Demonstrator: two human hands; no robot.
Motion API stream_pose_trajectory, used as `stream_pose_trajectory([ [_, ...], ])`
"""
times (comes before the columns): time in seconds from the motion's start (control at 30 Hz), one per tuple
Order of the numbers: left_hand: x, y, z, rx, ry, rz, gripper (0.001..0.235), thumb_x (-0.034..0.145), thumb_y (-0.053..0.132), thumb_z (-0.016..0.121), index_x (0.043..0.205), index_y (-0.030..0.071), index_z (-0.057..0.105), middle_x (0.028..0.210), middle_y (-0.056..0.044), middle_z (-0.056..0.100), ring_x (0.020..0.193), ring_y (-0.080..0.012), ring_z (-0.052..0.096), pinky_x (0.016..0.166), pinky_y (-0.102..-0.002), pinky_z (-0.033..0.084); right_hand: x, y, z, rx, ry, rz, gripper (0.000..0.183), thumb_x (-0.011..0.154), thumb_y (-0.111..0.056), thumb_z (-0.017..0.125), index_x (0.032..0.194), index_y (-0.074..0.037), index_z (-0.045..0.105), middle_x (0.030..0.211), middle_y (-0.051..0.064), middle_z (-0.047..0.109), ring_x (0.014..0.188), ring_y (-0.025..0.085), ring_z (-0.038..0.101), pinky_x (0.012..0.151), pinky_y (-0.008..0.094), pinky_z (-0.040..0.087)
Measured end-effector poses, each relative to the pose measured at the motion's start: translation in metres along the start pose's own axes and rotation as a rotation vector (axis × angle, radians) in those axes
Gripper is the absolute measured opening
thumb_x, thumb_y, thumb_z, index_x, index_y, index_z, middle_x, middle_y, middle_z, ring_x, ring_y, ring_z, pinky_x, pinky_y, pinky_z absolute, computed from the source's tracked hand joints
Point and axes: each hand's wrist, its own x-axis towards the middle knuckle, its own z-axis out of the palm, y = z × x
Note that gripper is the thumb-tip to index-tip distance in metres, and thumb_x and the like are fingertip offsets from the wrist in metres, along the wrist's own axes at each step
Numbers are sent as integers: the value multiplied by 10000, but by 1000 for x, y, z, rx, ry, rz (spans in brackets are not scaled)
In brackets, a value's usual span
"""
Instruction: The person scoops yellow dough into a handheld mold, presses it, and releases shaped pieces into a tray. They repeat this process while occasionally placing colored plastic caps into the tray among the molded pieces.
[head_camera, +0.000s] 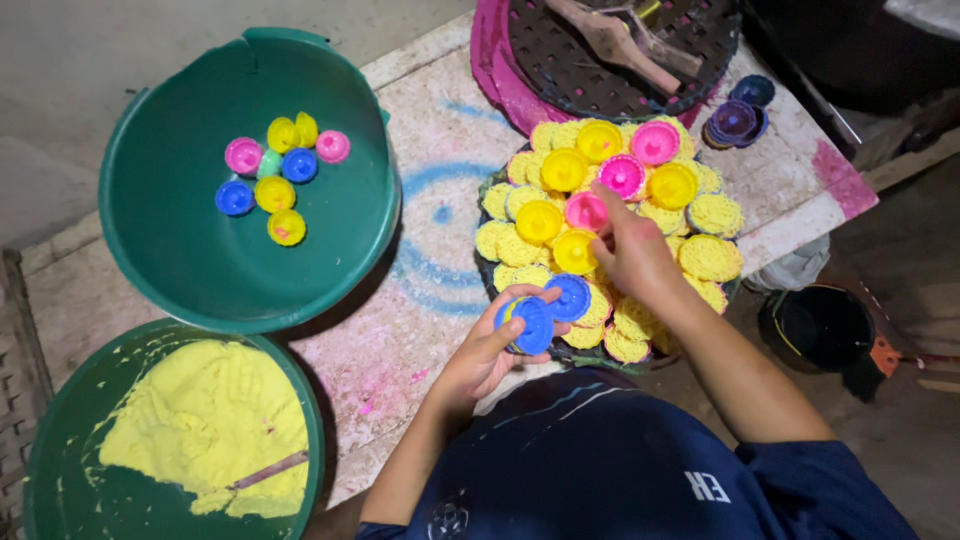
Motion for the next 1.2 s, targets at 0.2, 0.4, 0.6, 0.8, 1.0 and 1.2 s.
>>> stream_pose_trajectory([
  [0.2,5,3,1,-58,-1,11,595,984,424,651,1461,169,402,1537,-115,523,1278,-307,631,857,-379,575,-11,-39,-26,-101,89,62,697,860,-112,799,1490,-125,501,1159,169,685,842,300,701,766,404,562],
  [0.4,50,-2,26,-106,58,23,573,1041,492,484,1510,192,349,1466,-113,482,1265,-269,588,950,-460,601,-36,-81,-59,133,-244,-545,893,715,-224,883,1479,-53,455,1356,202,587,1236,374,583,1011,441,479],
  [0.6,65,-5,37,-65,-75,-64,552,1058,482,445,1501,161,368,1531,-62,459,1362,-220,527,1049,-424,492,-43,-68,-90,103,-184,-214,894,691,-215,820,1494,-104,445,1288,147,613,1204,312,631,1015,412,508],
  [0.8,59,-10,21,19,91,109,396,1068,256,516,1412,72,449,1316,-121,540,1253,-265,595,983,-390,520,-74,-34,-63,-137,-309,-95,1056,666,-275,904,1554,-100,361,1281,186,603,1169,373,597,950,450,500],
  [1.0,53,-17,7,135,179,127,350,1043,180,554,1369,72,483,1250,-101,572,1138,-208,627,927,-349,535,-64,-19,-82,-152,-81,4,1046,665,-258,895,1557,-131,363,1288,199,578,1164,357,614,956,436,520],
  [1.2,50,-20,1,138,217,114,337,1026,183,559,1341,77,504,1247,-82,600,1117,-192,634,906,-321,530,-35,-16,-67,-227,-120,-64,1143,602,-249,931,1568,-87,341,1245,216,593,1139,402,596,933,467,503],
])
